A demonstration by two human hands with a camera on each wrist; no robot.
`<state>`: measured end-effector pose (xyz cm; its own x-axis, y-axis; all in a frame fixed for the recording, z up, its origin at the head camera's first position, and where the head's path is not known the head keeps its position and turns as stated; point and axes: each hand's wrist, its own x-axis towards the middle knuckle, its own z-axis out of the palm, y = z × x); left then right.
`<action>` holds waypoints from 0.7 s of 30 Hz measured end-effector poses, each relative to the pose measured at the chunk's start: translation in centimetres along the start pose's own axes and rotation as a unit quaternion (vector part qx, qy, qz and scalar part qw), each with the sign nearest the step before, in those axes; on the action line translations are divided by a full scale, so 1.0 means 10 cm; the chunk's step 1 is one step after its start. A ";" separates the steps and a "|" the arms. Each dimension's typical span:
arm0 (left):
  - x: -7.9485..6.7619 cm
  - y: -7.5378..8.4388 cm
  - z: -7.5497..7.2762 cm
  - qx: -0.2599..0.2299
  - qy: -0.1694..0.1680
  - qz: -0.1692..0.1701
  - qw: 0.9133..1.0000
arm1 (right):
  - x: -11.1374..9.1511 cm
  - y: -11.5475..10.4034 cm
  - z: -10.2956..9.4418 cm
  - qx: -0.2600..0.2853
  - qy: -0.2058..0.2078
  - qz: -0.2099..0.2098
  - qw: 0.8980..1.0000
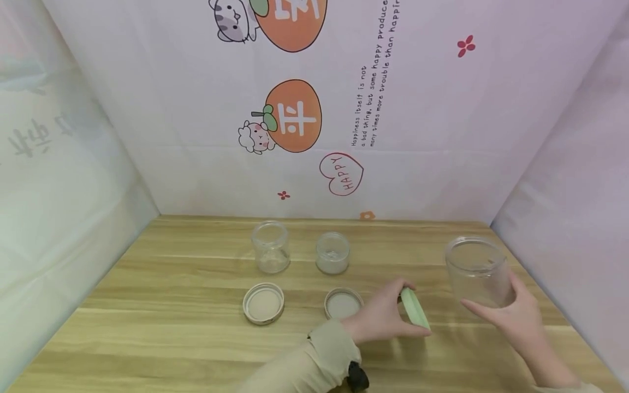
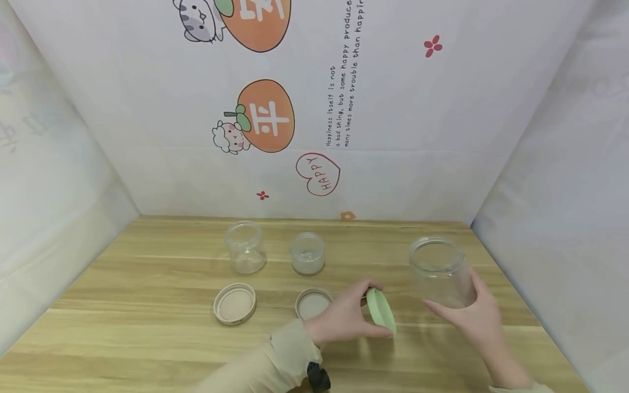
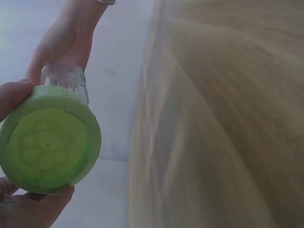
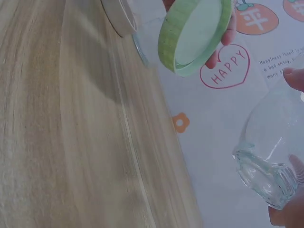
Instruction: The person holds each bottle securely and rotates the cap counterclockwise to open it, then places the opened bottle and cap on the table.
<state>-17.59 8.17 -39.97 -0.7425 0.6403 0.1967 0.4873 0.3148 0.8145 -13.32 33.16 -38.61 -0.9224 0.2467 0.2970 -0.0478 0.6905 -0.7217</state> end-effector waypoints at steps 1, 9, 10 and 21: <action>0.02 0.00 0.02 -0.008 -0.001 -0.005 1.000 | 0.00 0.02 -0.01 0.009 0.004 0.002 1.000; 0.24 -0.04 0.18 -0.061 -0.020 -0.062 0.996 | -0.02 0.12 -0.07 0.044 -0.006 0.006 0.999; 0.27 -0.05 0.20 -0.056 -0.019 -0.066 0.996 | -0.02 0.13 -0.07 0.043 -0.008 0.007 0.999; 0.43 -0.15 0.33 0.001 -0.012 -0.076 0.997 | -0.04 0.17 -0.07 0.038 -0.017 0.008 0.999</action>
<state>-19.94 12.76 -42.18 -0.7964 0.6020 0.0577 0.3714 0.4115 0.8323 -12.74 34.72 -39.57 -0.9359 0.2331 0.2641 -0.0604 0.6323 -0.7723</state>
